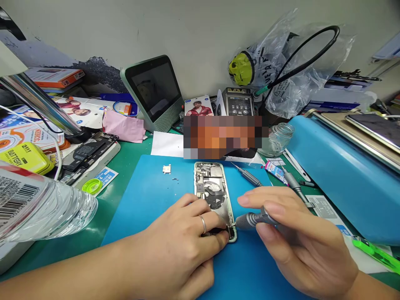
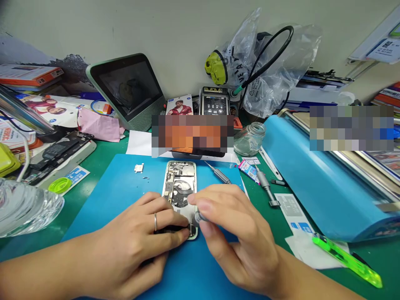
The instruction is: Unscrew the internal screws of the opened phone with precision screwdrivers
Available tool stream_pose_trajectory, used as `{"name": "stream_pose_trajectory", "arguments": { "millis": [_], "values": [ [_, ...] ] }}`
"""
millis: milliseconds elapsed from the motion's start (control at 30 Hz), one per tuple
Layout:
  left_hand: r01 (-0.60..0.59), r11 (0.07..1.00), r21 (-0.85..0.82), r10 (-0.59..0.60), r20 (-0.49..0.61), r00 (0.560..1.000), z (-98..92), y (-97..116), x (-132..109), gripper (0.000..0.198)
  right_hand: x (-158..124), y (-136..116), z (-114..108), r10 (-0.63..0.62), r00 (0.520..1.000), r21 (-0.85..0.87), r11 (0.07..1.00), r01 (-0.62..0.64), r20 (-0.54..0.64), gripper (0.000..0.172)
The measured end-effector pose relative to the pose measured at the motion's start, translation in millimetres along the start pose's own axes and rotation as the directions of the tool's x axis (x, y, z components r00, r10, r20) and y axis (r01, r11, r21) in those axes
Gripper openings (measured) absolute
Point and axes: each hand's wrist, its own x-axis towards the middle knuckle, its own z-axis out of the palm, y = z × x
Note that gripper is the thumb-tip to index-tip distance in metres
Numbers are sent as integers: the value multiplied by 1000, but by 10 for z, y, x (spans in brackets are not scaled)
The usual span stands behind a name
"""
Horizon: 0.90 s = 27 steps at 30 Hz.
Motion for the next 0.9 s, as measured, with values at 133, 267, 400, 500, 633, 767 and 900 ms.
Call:
{"name": "stream_pose_trajectory", "arguments": {
  "millis": [133, 267, 400, 500, 633, 767, 900],
  "values": [
    [-2, 999, 40, 2, 3, 1000, -4, 1, 5, 31, 12, 3, 10, 16, 1000, 26, 1000, -17, 18, 69],
    [-8, 999, 51, 8, 4, 1000, -4, -4, 6, 32, 32, 4, 19, -6, 1000, 43, 999, 6, 7, 66],
    [-5, 999, 32, 5, 8, 1000, -7, -6, 5, 27, 16, 10, 12, -11, 1000, 68, 998, 10, 11, 67],
    [-1, 1000, 7, 1, 3, 1000, -8, -3, 7, 30, -1, 12, 5, -10, 1000, 81, 997, 9, 19, 70],
    [2, 1000, -10, -2, 5, 1000, -5, 0, 7, 35, 12, 12, 17, -9, 999, 100, 995, 6, 32, 78],
    [1, 1000, -22, -1, 10, 1000, -6, -2, 1, 35, 27, 5, 35, 16, 999, 160, 987, -21, 28, 80],
    [2, 999, -36, -2, 13, 1000, -8, -6, 3, 32, 4, -3, 34, 40, 999, 160, 986, -42, 17, 80]
  ]
}}
